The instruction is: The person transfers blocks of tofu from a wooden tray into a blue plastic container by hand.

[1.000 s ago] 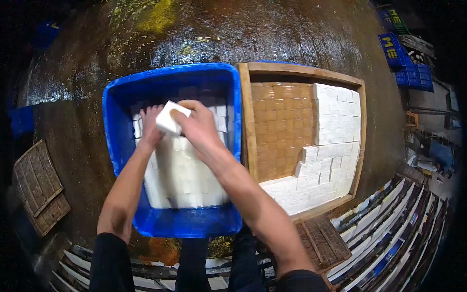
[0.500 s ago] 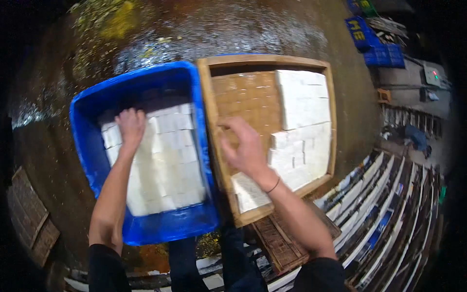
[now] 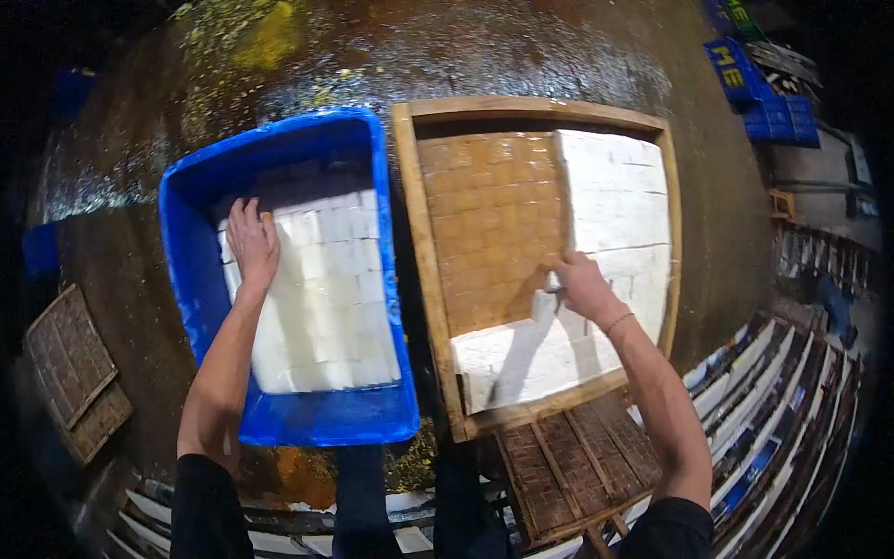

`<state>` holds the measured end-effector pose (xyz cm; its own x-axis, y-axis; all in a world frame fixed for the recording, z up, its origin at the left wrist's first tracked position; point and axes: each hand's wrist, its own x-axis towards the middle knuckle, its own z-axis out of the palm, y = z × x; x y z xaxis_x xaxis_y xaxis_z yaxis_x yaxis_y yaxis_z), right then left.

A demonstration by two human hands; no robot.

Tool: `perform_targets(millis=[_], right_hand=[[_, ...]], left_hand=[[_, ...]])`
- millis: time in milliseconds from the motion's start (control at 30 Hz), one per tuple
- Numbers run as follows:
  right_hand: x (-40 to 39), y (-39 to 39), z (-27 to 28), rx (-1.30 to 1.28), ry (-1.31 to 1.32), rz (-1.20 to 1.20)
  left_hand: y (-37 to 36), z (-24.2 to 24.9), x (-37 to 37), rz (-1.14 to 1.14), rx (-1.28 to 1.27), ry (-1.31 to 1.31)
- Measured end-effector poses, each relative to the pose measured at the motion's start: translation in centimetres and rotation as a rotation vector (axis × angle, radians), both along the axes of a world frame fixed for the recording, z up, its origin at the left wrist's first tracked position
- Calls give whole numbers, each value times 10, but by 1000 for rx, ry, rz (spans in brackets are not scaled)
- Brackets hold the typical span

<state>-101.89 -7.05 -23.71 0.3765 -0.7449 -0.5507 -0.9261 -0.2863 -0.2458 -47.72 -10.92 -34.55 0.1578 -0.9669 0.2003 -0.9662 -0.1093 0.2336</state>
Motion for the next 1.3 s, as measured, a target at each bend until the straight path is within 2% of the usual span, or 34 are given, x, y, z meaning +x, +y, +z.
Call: perform_targets(millis=[33, 100, 133, 167, 233, 267, 300, 333, 367, 433, 467, 533, 600, 633, 700, 767, 833, 867, 900, 933, 967, 1000, 1033, 1067, 1100, 1167, 1233, 1300], right_hand=[[7, -4, 1, -1, -15, 11], [25, -16, 18, 132, -249, -492], [56, -24, 37, 193, -531, -675], [94, -32, 62, 212, -643, -733], [183, -44, 108, 184, -924, -794], [223, -52, 118, 201, -951, -774], [263, -57, 113, 254, -1013, -798], [300, -62, 96, 297, -1020, -816], [339, -67, 63, 330, -1104, -854], [411, -81, 3, 552, -1294, -1162], [441, -90, -18, 582, -1331, -1238], [481, -105, -45, 626, -1360, -1317], [498, -113, -55, 719, -1333, -1495], [496, -110, -58, 715, -1324, -1491], [479, -95, -40, 476, -1207, -1412], [433, -72, 10, 270, -1131, -1127], [371, -47, 46, -3, -1031, -870], [336, -36, 58, -88, -971, -817], [298, -27, 70, -174, -894, -772], [256, -23, 77, -266, -745, -675], [214, -23, 81, -355, -591, -572], [177, -20, 84, -333, -485, -565], [142, -18, 81, -304, -391, -555], [102, -13, 70, -220, -267, -507], [75, -1, 61, -226, -259, -520], [36, 19, 38, -46, -7, -147], [16, 49, 10, -77, -64, -75], [7, 72, -6, -207, -3, 109]], left_hand=[[-2, 1, 6, 14, 29, -14], [-12, 3, 19, -4, -36, -94], [-17, 5, 25, -36, 32, -126], [-21, 5, 33, -72, 106, -155], [-24, -1, 46, -125, 85, -242], [-29, 3, 50, -95, 246, -212], [-32, 6, 54, -64, 405, -183], [-32, 3, 58, -60, 405, -184], [-28, -3, 58, -59, 393, -198], [-17, 3, 53, -77, 330, -204], [-9, 6, 49, -68, 286, -180], [-1, -1, 51, -53, 252, -157], [4, -8, 49, -53, 135, -52], [4, -9, 48, -47, 135, -43], [-2, -1, 46, -6, -31, 36], [-19, 2, 46, 57, -89, 104], [-38, 12, 47, 212, 25, 31], [-49, 25, 48, 272, 188, 39], [-55, -3, 58, 266, 161, -10], [-67, 20, 60, 333, 440, 290], [-74, 19, 60, 366, 431, 302], [-73, -16, 78, 101, 387, 17], [-80, -61, 108, -164, 463, -167], [-84, -42, 96, 61, 634, 297], [-87, -21, 82, 378, 699, 700], [-85, -14, 70, 406, 727, 816], [-85, -2, 56, 426, 692, 813], [-80, 8, 43, 455, 653, 810]])
